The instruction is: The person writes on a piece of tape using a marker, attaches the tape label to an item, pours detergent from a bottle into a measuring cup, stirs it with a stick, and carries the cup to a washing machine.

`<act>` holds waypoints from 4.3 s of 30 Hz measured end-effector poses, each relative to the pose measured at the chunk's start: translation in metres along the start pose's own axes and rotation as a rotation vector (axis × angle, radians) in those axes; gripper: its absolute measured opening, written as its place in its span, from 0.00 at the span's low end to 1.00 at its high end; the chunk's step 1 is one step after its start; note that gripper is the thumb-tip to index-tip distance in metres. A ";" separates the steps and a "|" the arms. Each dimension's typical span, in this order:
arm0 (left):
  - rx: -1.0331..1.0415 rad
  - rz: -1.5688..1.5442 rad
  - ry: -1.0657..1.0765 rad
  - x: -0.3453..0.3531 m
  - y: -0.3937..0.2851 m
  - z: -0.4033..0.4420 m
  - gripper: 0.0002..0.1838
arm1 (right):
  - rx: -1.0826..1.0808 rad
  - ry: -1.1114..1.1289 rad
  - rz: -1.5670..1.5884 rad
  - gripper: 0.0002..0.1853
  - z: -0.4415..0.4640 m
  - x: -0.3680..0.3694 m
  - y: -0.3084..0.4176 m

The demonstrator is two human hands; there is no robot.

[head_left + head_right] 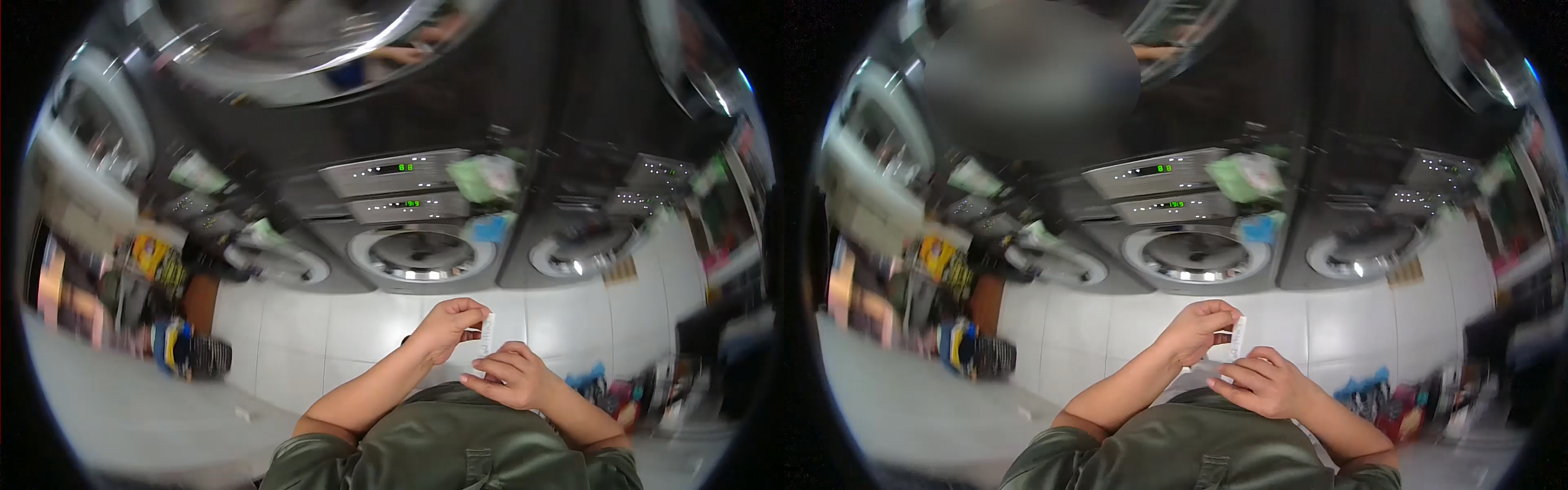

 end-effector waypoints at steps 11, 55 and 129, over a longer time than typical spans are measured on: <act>0.186 -0.331 -0.539 -0.318 0.018 -0.167 0.06 | -0.510 0.267 0.394 0.25 0.286 0.228 0.011; 0.449 -0.430 -0.691 -1.466 -0.163 -0.474 0.13 | 0.779 -0.114 1.516 0.28 1.137 1.055 -0.024; 0.424 -0.565 -0.422 -1.808 -0.346 -0.302 0.27 | 1.002 -0.810 1.652 0.29 1.361 1.298 -0.181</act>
Point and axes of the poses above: each hand's wrist, its own z-axis towards the middle knuckle, its own x-axis out of the palm, y = z × x, the point moved 3 cm from there along z, towards the middle knuckle, and after that the axes turned 13 degrees about z, right-handed, at the moved point
